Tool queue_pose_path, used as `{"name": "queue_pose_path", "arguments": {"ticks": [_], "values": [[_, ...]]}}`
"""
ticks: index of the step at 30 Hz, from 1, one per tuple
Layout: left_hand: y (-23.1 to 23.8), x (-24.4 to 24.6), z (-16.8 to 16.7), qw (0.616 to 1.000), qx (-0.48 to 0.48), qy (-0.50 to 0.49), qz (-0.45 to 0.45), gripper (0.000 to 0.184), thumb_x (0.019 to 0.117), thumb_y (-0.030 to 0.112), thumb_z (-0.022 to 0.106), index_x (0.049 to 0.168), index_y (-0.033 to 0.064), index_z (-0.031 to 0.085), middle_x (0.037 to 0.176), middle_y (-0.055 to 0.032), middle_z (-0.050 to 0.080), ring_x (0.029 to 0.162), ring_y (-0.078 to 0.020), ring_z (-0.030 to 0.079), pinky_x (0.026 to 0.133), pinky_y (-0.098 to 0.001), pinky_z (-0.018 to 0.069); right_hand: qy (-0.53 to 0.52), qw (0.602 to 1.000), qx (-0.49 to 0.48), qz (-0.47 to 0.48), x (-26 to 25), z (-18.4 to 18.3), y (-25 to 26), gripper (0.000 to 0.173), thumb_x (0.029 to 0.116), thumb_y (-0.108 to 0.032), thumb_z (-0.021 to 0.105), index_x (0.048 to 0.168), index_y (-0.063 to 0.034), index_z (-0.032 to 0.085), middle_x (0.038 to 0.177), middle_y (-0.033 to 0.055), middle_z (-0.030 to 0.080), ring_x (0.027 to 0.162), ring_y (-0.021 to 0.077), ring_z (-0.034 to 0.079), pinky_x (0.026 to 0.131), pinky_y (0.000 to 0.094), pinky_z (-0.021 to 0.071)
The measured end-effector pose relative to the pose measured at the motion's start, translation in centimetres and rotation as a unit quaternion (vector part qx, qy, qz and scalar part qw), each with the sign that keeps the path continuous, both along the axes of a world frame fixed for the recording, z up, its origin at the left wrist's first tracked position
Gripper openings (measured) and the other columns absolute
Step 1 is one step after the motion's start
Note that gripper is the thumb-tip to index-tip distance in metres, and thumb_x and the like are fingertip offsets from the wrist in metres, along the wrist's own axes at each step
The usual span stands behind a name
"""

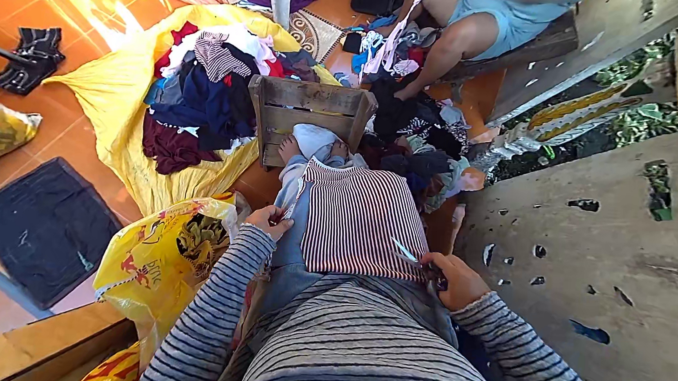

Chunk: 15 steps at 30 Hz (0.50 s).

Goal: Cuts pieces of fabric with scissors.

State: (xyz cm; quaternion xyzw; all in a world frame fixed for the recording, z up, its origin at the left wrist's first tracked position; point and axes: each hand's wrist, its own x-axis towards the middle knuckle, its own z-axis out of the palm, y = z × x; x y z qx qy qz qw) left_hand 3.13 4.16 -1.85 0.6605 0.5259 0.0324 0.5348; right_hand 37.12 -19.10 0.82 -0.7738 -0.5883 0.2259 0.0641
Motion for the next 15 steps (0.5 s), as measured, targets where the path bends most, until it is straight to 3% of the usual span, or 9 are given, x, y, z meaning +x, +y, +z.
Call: {"name": "queue_pose_path", "arguments": {"ticks": [2, 4, 7, 9, 11, 13, 15], "values": [[0.0, -1.4, 0.1, 1.000, 0.006, 0.001, -0.018, 0.036, 0.0935, 0.022, 0.075, 0.118, -0.0035, 0.067, 0.103, -0.0164, 0.070, 0.092, -0.0214, 0.067, 0.091, -0.0417, 0.0525, 0.038, 0.998, -0.030, -0.039, 0.8, 0.6, -0.5, 0.055, 0.0693, 0.004, 0.080, 0.122, 0.0040, 0.066, 0.103, 0.0304, 0.069, 0.095, 0.0508, 0.067, 0.081, 0.0663, 0.0521], [-0.6, -3.7, 0.4, 0.998, 0.023, 0.024, -0.051, 0.032, 0.0910, 0.021, 0.077, 0.111, -0.0026, 0.069, 0.096, -0.0154, 0.071, 0.086, -0.0228, 0.068, 0.087, -0.0452, 0.0541, 0.065, 0.995, -0.066, -0.041, 2.3, 1.1, -1.5, 0.056, 0.0704, 0.000, 0.081, 0.124, 0.0037, 0.064, 0.098, 0.0294, 0.069, 0.089, 0.0492, 0.068, 0.078, 0.0674, 0.0520], [-2.3, -6.3, 1.5, 0.990, -0.022, 0.088, -0.111, 0.031, 0.0921, 0.019, 0.077, 0.113, -0.0027, 0.070, 0.099, -0.0179, 0.072, 0.092, -0.0288, 0.070, 0.091, -0.0506, 0.0544, 0.111, 0.984, -0.130, -0.051, 4.4, 1.1, -3.1, 0.055, 0.0746, -0.003, 0.081, 0.126, 0.0039, 0.062, 0.097, 0.0272, 0.070, 0.088, 0.0454, 0.069, 0.080, 0.0656, 0.0523], [-3.3, -6.5, 1.8, 0.991, -0.053, 0.065, -0.108, 0.033, 0.0934, 0.018, 0.076, 0.118, -0.0028, 0.068, 0.106, -0.0172, 0.072, 0.095, -0.0262, 0.070, 0.093, -0.0466, 0.0545, 0.189, 0.976, -0.044, -0.100, 4.8, 0.6, -3.3, 0.054, 0.0737, -0.009, 0.078, 0.123, 0.0051, 0.060, 0.093, 0.0177, 0.071, 0.083, 0.0300, 0.071, 0.077, 0.0504, 0.0580], [-3.9, -5.3, 2.1, 0.998, -0.017, 0.019, -0.058, 0.037, 0.0948, 0.020, 0.073, 0.123, -0.0029, 0.066, 0.112, -0.0181, 0.071, 0.094, -0.0263, 0.071, 0.091, -0.0464, 0.0558, 0.276, 0.947, 0.075, -0.143, 3.7, 0.9, -1.8, 0.057, 0.0750, -0.019, 0.075, 0.124, 0.0042, 0.057, 0.092, 0.0071, 0.072, 0.079, 0.0141, 0.070, 0.071, 0.0342, 0.0598], [-3.1, -2.9, 2.3, 0.999, 0.051, -0.013, -0.014, 0.040, 0.0973, 0.025, 0.069, 0.126, -0.0023, 0.064, 0.116, -0.0188, 0.069, 0.096, -0.0266, 0.070, 0.091, -0.0457, 0.0562, 0.353, 0.912, 0.149, -0.149, 2.1, 1.3, 0.6, 0.052, 0.0824, -0.029, 0.072, 0.123, 0.0007, 0.056, 0.090, -0.0020, 0.070, 0.077, 0.0071, 0.070, 0.068, 0.0289, 0.0618], [-1.7, 0.5, 2.3, 0.994, 0.108, -0.031, -0.001, 0.043, 0.0980, 0.027, 0.067, 0.130, -0.0013, 0.063, 0.122, -0.0186, 0.068, 0.102, -0.0254, 0.069, 0.094, -0.0422, 0.0558, 0.405, 0.887, 0.157, -0.158, 0.0, 1.6, 2.9, 0.041, 0.0875, -0.027, 0.065, 0.119, -0.0016, 0.057, 0.084, -0.0042, 0.070, 0.073, 0.0087, 0.071, 0.065, 0.0304, 0.0626]]}}
